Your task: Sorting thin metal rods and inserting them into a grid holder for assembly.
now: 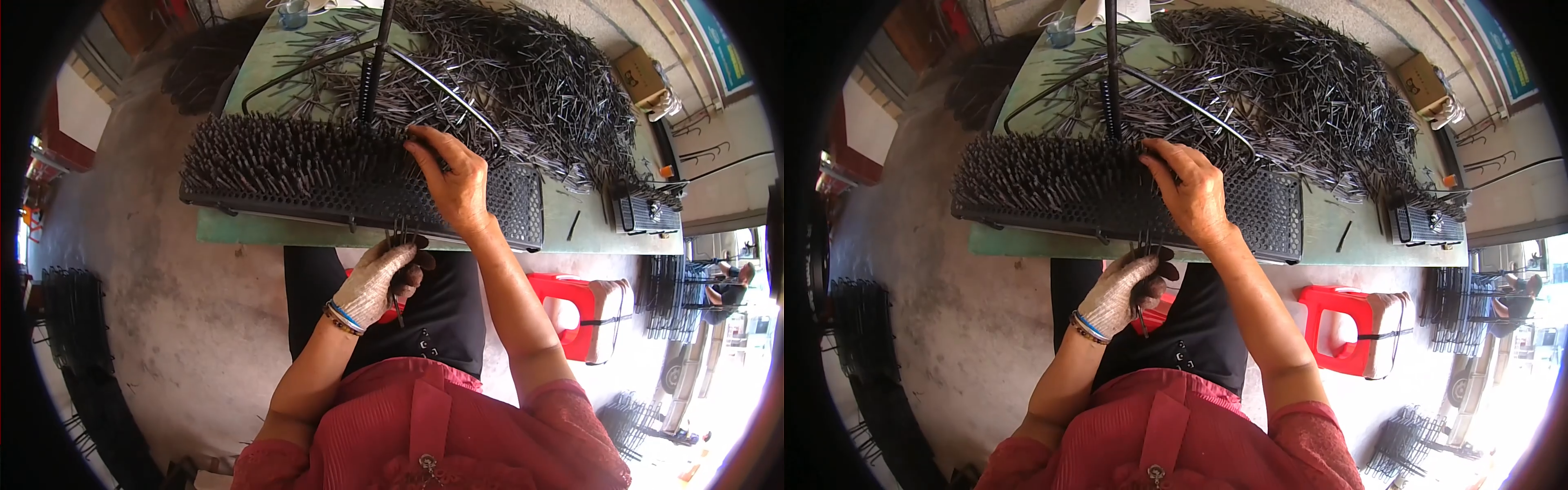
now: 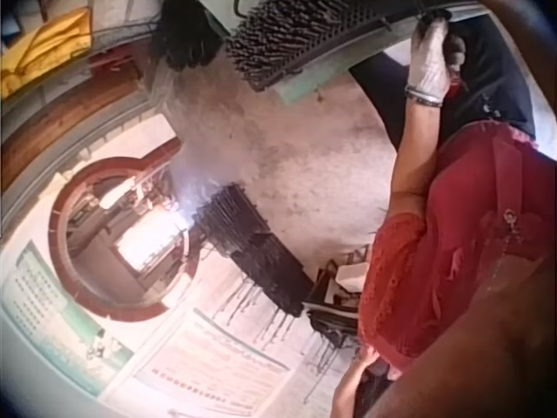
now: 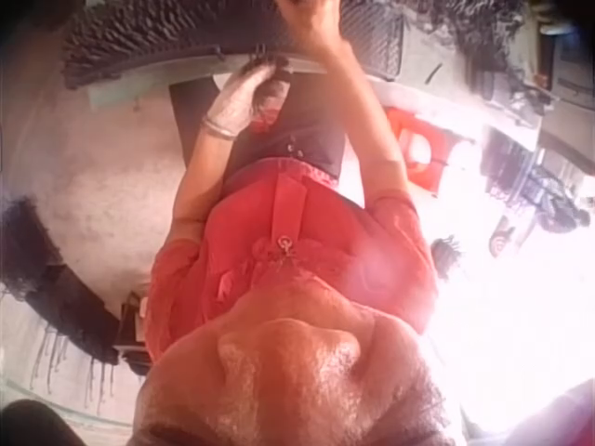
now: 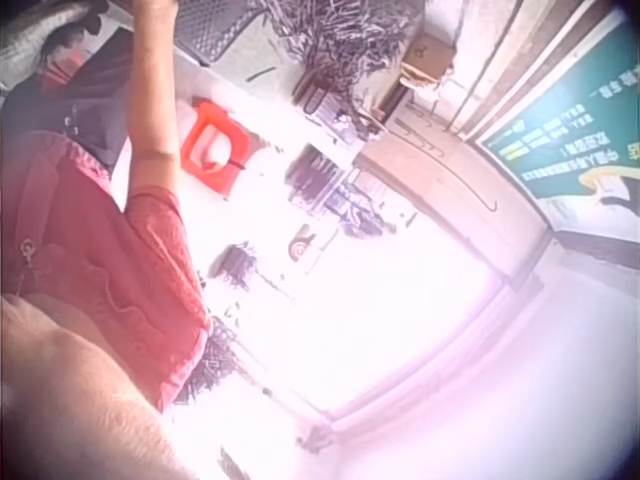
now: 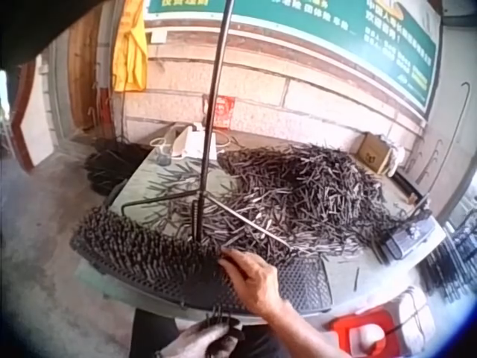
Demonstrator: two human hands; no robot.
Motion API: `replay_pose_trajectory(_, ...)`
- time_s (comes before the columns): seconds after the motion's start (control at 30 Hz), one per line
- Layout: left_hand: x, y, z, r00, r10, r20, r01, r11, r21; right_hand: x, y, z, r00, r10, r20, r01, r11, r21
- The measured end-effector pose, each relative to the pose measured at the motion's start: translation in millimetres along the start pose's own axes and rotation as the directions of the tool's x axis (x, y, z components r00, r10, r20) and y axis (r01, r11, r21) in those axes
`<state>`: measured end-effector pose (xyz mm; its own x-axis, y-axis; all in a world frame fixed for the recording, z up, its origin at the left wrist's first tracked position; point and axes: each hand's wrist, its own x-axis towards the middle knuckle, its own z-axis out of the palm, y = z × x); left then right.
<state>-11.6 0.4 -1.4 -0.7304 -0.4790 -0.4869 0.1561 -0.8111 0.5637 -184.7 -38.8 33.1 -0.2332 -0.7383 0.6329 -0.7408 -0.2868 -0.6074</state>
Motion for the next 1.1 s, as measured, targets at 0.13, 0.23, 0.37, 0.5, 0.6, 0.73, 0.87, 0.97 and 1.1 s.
replay_pose_trajectory(0.13, 0.9, -0.8, -1.6, 0.999, 0.022, 0.023, -0.022, 0.999, -0.026, -2.2, 2.2, 4.4, 0.995, -0.079, -0.058, 0.074, 0.994, -0.080)
replay_pose_trajectory(0.23, 1.4, -0.7, -1.9, 1.000, 0.018, 0.022, -0.017, 0.999, -0.030, -4.7, 3.5, 9.3, 0.994, -0.105, -0.032, 0.104, 0.994, -0.030)
replay_pose_trajectory(0.37, -0.2, 0.9, -1.8, 1.000, 0.009, -0.010, -0.009, 0.999, -0.038, -6.2, 0.3, 4.1, 0.991, -0.115, 0.072, 0.120, 0.990, -0.080)
replay_pose_trajectory(0.5, 0.7, 0.3, -1.5, 1.000, 0.015, -0.017, -0.016, 0.999, -0.045, -14.1, 0.2, 0.1, 0.989, -0.147, 0.034, 0.150, 0.980, -0.130)
replay_pose_trajectory(0.6, 1.7, -0.4, -3.1, 1.000, 0.009, 0.013, -0.009, 0.999, -0.031, -16.9, 1.1, 2.6, 0.990, -0.124, -0.065, 0.117, 0.987, -0.109)
replay_pose_trajectory(0.73, 1.7, 0.1, -0.3, 1.000, 0.015, 0.012, -0.015, 0.999, -0.030, -20.7, 1.1, 1.9, 0.990, -0.105, -0.090, 0.093, 0.987, -0.134)
replay_pose_trajectory(0.87, 1.1, -0.5, -0.4, 0.998, 0.054, 0.041, -0.053, 0.998, -0.028, -19.5, -2.5, -1.5, 0.979, -0.204, 0.014, 0.201, 0.951, -0.236)
replay_pose_trajectory(0.97, -1.7, 3.5, 1.6, 0.992, 0.069, 0.101, -0.070, 0.998, 0.004, -22.2, -5.9, -6.8, 0.995, -0.086, -0.053, 0.079, 0.989, -0.127)
replay_pose_trajectory(1.1, -9.5, 8.9, 7.9, 0.987, 0.124, 0.098, -0.128, 0.991, 0.033, -28.0, -30.4, -37.7, 0.831, 0.425, 0.358, -0.472, 0.880, 0.052)
